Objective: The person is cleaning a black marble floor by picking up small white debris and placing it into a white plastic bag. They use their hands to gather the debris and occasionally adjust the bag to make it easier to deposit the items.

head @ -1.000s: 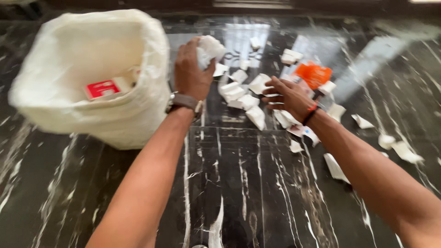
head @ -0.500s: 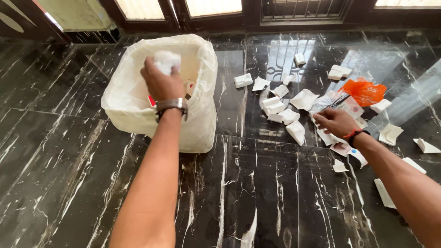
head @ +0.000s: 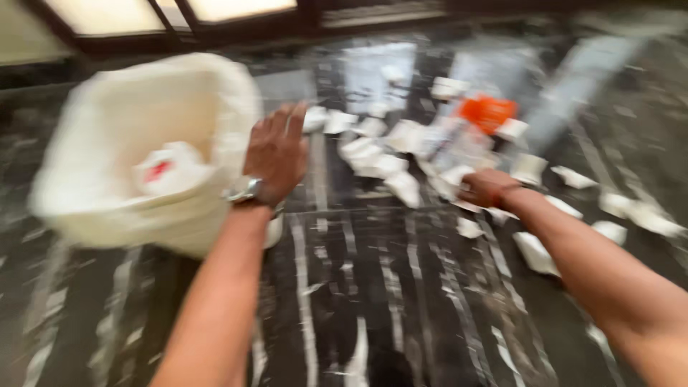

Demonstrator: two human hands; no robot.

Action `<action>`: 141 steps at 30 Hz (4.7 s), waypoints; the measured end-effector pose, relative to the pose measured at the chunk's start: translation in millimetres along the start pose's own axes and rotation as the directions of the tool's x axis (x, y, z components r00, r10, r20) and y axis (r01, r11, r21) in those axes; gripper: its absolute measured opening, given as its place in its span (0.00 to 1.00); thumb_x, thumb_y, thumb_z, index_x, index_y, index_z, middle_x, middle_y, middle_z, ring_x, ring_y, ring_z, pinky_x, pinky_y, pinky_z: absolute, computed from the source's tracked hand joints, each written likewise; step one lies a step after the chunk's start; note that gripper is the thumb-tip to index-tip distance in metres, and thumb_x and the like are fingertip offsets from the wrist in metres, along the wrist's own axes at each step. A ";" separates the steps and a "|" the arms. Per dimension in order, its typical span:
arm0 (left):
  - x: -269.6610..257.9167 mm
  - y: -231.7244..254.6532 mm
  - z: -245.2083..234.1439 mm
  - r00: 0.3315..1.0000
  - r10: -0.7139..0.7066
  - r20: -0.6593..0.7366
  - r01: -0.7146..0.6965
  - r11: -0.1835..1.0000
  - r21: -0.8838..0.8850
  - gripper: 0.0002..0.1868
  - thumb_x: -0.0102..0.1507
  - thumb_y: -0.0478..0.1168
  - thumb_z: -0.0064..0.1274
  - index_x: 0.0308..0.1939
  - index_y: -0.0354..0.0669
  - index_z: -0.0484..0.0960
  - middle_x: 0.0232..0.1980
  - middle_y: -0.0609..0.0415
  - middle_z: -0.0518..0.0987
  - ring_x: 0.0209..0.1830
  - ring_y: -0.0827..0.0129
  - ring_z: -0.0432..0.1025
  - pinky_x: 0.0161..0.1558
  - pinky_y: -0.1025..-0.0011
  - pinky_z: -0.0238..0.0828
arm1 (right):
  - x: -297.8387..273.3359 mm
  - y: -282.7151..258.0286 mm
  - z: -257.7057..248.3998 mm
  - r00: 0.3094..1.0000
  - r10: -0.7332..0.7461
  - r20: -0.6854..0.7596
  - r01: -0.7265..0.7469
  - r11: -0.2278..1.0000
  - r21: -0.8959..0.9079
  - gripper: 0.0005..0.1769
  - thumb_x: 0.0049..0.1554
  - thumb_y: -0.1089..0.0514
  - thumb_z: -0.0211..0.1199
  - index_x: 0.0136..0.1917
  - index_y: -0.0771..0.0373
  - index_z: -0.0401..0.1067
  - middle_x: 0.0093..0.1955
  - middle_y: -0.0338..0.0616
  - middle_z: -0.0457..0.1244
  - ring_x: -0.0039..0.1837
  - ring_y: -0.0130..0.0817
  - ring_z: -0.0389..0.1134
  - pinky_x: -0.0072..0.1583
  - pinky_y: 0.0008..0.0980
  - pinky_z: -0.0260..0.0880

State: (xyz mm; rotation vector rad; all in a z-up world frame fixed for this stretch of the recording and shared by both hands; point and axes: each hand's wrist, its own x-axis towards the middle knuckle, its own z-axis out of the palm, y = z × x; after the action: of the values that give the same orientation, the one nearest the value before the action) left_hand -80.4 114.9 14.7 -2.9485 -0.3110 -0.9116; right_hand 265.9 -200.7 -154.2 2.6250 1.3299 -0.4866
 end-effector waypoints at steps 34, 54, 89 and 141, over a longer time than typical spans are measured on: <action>-41.0 -1.2 62.3 0.647 -0.288 0.706 0.178 0.957 0.228 0.21 0.64 0.54 0.54 0.54 0.46 0.76 0.53 0.48 0.81 0.57 0.53 0.76 0.56 0.56 0.75 | -50.3 20.7 30.8 0.984 0.176 -0.041 -0.178 0.983 -0.039 0.54 0.53 0.39 0.71 0.76 0.74 0.50 0.84 0.64 0.35 0.67 0.58 0.65 0.64 0.48 0.69; 9.7 113.8 55.7 0.865 -0.050 0.500 0.213 0.938 -0.275 0.32 0.65 0.52 0.55 0.65 0.36 0.67 0.60 0.40 0.75 0.59 0.49 0.72 0.57 0.56 0.71 | -34.8 -104.1 -39.8 0.801 0.064 -0.595 0.410 0.665 0.624 0.23 0.60 0.59 0.63 0.68 0.57 0.67 0.49 0.49 0.71 0.42 0.38 0.74 0.45 0.38 0.75; 1.9 146.4 70.1 0.975 0.016 0.221 -0.009 0.999 -0.034 0.50 0.51 0.42 0.67 0.71 0.31 0.57 0.62 0.39 0.70 0.64 0.48 0.68 0.63 0.50 0.65 | -59.5 -140.8 -86.0 0.708 -0.062 -0.704 0.591 0.598 0.542 0.12 0.64 0.65 0.59 0.61 0.62 0.68 0.56 0.46 0.68 0.52 0.31 0.74 0.51 0.34 0.77; -26.0 -108.9 -15.7 0.396 -0.898 -0.190 0.913 0.363 0.187 0.60 0.66 0.54 0.66 0.82 0.40 0.35 0.83 0.30 0.40 0.83 0.39 0.38 0.77 0.34 0.33 | -18.5 23.1 2.8 0.999 -0.010 -0.042 0.014 0.995 0.099 0.20 0.59 0.41 0.57 0.58 0.50 0.78 0.53 0.49 0.72 0.58 0.51 0.72 0.59 0.47 0.71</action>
State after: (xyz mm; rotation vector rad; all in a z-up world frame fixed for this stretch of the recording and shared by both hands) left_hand -132.1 215.4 10.8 -2.2819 -2.0398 -0.8455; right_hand 273.7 -229.1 -150.4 2.7226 1.3689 -0.5158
